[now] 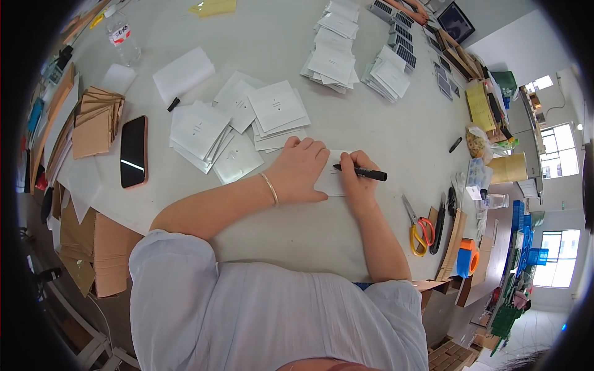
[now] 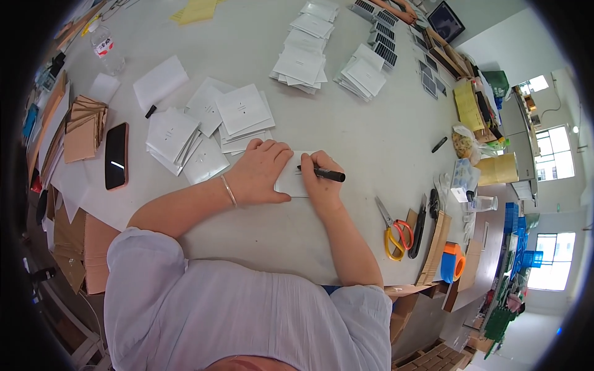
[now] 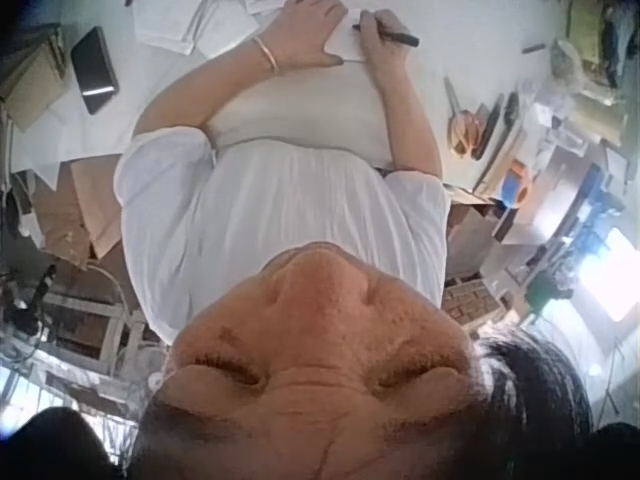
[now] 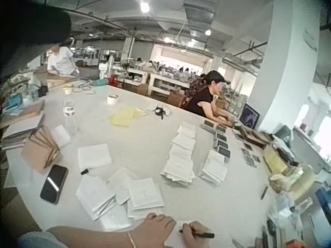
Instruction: The person marks white square products with a permanent marker by hand.
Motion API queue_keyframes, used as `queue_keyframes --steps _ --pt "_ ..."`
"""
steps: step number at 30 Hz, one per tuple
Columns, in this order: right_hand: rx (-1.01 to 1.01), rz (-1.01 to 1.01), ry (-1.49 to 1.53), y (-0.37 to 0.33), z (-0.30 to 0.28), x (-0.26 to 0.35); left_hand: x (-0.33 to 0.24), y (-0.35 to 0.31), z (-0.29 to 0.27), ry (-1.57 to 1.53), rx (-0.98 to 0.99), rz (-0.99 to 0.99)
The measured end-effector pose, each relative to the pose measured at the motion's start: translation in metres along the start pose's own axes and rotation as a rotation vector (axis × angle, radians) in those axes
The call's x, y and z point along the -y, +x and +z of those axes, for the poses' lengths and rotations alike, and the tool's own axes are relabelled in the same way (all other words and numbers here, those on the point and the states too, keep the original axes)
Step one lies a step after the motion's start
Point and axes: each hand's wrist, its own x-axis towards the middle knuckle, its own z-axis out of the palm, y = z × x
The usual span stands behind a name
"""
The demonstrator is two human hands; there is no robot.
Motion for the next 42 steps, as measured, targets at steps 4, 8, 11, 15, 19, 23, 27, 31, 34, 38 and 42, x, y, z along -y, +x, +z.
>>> queue_keyframes --steps 4,8,11,15,19,23,27,31,34,38,42 --pt "0.017 -0.006 -0.056 0.000 -0.001 0.001 -0.002 0.002 -0.008 -0.014 0.154 -0.061" --pt "-0.009 0.065 0.106 -0.007 -0.004 0.000 -0.003 0.001 -0.008 -0.009 0.148 -0.072" --pt "-0.001 0.047 0.144 -0.013 -0.008 -0.004 -0.002 0.000 -0.007 -0.002 0.147 -0.078" --pt "0.032 0.023 0.157 -0.014 -0.008 -0.002 -0.004 0.002 -0.009 0.005 0.168 -0.087" --pt "0.076 -0.041 0.087 -0.014 -0.008 -0.001 -0.004 0.001 -0.007 0.008 0.159 -0.087" --pt "0.075 -0.053 0.031 -0.014 -0.008 -0.005 -0.005 0.000 -0.008 0.011 0.156 -0.091" --pt "0.028 -0.042 0.059 -0.013 -0.007 -0.004 -0.006 0.001 -0.008 0.023 0.163 -0.091" --pt "0.080 -0.043 0.033 -0.013 -0.008 -0.003 -0.005 -0.001 -0.007 0.029 0.140 -0.081" --pt "-0.008 0.055 0.278 -0.015 -0.012 -0.001 -0.006 0.000 -0.010 0.021 0.144 -0.077" --pt "-0.279 0.122 0.597 -0.009 -0.012 0.001 -0.003 0.001 -0.016 0.012 0.108 -0.037" --pt "-0.303 0.202 0.628 -0.004 -0.010 -0.001 0.018 0.006 -0.042 0.088 0.005 -0.074"
